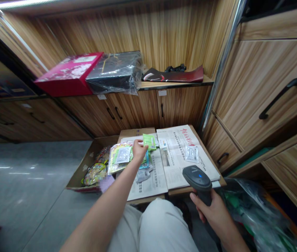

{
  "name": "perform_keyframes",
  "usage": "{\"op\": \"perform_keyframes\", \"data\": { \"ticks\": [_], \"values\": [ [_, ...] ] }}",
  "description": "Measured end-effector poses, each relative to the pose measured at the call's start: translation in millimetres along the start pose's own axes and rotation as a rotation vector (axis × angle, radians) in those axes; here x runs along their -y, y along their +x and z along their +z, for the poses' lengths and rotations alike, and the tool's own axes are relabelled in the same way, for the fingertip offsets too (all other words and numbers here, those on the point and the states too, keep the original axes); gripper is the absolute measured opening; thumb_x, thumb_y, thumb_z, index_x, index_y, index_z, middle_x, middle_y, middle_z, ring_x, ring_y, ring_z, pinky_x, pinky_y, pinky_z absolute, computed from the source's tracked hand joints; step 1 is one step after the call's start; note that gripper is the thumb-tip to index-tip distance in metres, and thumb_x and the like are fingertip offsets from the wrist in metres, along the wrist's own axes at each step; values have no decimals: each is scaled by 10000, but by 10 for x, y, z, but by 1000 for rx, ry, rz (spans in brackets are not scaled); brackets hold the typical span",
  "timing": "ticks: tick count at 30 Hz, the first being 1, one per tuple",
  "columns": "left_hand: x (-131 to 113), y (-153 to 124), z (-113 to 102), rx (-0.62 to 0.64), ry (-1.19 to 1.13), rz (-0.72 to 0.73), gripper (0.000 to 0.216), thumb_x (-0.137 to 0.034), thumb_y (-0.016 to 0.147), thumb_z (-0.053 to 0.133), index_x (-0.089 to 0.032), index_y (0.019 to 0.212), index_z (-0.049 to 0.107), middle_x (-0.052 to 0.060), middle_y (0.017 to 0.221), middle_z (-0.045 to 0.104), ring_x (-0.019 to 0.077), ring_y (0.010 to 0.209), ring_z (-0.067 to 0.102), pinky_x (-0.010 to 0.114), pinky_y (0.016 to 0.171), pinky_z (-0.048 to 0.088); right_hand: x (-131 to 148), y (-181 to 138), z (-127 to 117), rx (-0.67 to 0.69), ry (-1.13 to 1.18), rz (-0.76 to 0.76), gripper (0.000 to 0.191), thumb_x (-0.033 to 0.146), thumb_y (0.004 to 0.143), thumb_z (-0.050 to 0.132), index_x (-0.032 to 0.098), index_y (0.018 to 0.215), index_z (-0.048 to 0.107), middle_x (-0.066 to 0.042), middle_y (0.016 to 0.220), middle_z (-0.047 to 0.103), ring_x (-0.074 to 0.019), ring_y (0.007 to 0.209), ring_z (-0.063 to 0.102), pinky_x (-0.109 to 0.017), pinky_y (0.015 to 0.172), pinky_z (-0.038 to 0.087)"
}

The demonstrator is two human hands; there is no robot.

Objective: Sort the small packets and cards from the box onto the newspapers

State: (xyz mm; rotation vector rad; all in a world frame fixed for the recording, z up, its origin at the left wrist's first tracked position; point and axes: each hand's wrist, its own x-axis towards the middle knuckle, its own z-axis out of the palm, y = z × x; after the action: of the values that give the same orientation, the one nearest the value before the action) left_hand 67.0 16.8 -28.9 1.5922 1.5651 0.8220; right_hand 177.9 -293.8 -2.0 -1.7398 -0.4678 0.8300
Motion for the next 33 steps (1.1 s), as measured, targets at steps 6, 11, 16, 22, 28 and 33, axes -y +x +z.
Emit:
{"op": "perform_keyframes", "data": {
  "ticks": [6, 11, 16, 22, 28, 33],
  "values": [
    [134, 207, -256, -29, 417, 80, 183, -95, 765, 607, -180, 926, 587, 33, 854, 643, 177, 846, 627, 243, 749, 441, -49, 20, -19, -16, -19, 12, 438, 536, 654, 722, 173, 864, 598, 86, 391, 495, -113, 301, 425, -238, 321, 344],
    [84, 153, -288, -55, 642, 38, 199, -72, 816, 504, -169, 942, 623, 105, 1058, 608, 177, 808, 630, 252, 710, 447, -57, 31, -28, -8, -32, 13, 427, 526, 665, 715, 171, 868, 590, 93, 359, 475, -113, 297, 421, -236, 326, 345],
    [60, 141, -330, -27, 775, 44, 300, -79, 854, 436, -161, 1070, 627, 143, 1133, 567, 203, 821, 657, 275, 702, 466, -73, 32, -38, -5, -43, 20, 422, 517, 672, 707, 168, 880, 593, 88, 376, 497, -115, 304, 434, -237, 332, 352],
    [39, 120, -323, 97, 991, 66, 364, -78, 869, 394, -134, 1117, 654, 174, 1150, 569, 267, 989, 628, 315, 748, 491, -115, 45, -53, 8, -55, 30, 417, 515, 691, 692, 169, 900, 591, 88, 352, 491, -125, 306, 438, -246, 331, 364],
    [29, 58, -299, 221, 1100, 392, 371, -97, 893, 379, -177, 1091, 683, 152, 1193, 566, 267, 1150, 519, 336, 882, 456, -116, 44, -57, 14, -62, 20, 404, 509, 698, 687, 173, 897, 586, 90, 361, 489, -122, 306, 438, -246, 334, 356],
    [72, 32, -238, 396, 1147, 452, 315, -196, 908, 433, -167, 1076, 698, 155, 1106, 620, 276, 1091, 562, 383, 917, 432, -119, 48, -60, 3, -54, 28, 426, 513, 687, 698, 168, 910, 587, 91, 364, 489, -121, 307, 435, -246, 338, 358]
  ]
}}
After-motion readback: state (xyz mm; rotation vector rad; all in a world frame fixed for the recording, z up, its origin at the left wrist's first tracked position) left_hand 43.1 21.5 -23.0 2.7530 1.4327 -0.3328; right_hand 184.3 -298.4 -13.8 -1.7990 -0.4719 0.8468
